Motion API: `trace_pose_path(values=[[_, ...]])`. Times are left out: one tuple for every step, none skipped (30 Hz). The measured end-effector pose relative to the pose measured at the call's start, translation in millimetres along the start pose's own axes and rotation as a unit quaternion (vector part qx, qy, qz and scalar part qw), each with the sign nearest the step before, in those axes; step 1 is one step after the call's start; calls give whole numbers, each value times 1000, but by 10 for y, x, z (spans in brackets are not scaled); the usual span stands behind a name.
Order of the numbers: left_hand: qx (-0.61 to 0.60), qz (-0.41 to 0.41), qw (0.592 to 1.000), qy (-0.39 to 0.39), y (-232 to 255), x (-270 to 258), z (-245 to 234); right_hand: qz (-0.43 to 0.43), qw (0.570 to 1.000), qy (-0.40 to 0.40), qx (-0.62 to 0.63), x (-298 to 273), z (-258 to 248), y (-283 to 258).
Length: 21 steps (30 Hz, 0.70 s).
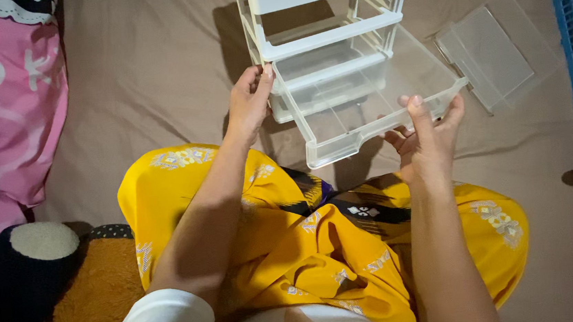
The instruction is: The person wipes the inside of a clear plastic drawer with a cloth, then inserts it into a white plastic organizer unit. They then pick up a blue plastic basket cart and begin disassembling it by removing the white plastic legs and support bars.
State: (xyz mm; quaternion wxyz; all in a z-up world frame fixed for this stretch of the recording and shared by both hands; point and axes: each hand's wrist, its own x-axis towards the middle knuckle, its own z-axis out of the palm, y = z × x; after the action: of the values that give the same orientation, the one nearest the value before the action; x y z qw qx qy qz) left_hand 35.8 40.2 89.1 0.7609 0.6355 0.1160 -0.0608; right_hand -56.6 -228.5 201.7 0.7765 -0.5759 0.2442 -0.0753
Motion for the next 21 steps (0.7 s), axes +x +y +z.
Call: trace_pose_path(values=[[-12,-15,1000,-6,23,-4,-1,0,1000,3,-3,-1,4,-1],[-34,-39,999,-15,45,-6,-3,-2,1000,8,-16,-1,6,0],[-57,-63,996,-23,70,-2,-9,-5,999,14,-28,1,6,3],[-79,-87,993,-32,96,1,-18,-7,999,20,-40,1,7,12],[-68,-85,993,-33,114,-8,-25,-8,1000,9,-29,2,4,19],[-58,-84,994,-35,127,-12,-28,-10,1000,-2,-19,9,-3,22],[-48,-83,995,-37,138,-12,-25,-11,1000,-12,-9,14,-13,25],[-45,-90,994,-35,143,-19,-18,-14,1000,-13,-9,18,-29,25],[-42,-97,994,-33,148,-20,-11,-18,1000,-14,-10,21,-41,26],[-39,-104,993,-32,149,-24,-6,-21,1000,-15,-10,17,-52,28],[-36,-100,994,-34,149,-29,-6,-23,999,-21,-5,18,-59,26],[-33,-95,994,-35,150,-27,-1,-26,999,-26,0,20,-61,24],[-30,-91,995,-36,147,-28,4,-28,999,-32,5,20,-60,21],[-29,-85,995,-34,144,-29,5,-26,999,-25,2,21,-56,18],[-27,-80,996,-33,140,-32,9,-23,1000,-18,-1,16,-50,17],[-26,-73,997,-30,139,-34,4,-20,1000,-12,-4,18,-33,17],[-27,-68,997,-30,140,-31,6,-18,1000,-16,7,19,-25,9],[-28,-64,997,-29,139,-33,7,-15,1000,-20,17,20,-17,4],[-29,-59,997,-29,138,-35,5,-12,999,-24,28,24,-9,5],[-13,-56,998,-24,136,-38,13,-12,999,-21,27,24,-11,3],[4,-53,998,-19,134,-42,13,-12,999,-19,27,31,-10,6]])
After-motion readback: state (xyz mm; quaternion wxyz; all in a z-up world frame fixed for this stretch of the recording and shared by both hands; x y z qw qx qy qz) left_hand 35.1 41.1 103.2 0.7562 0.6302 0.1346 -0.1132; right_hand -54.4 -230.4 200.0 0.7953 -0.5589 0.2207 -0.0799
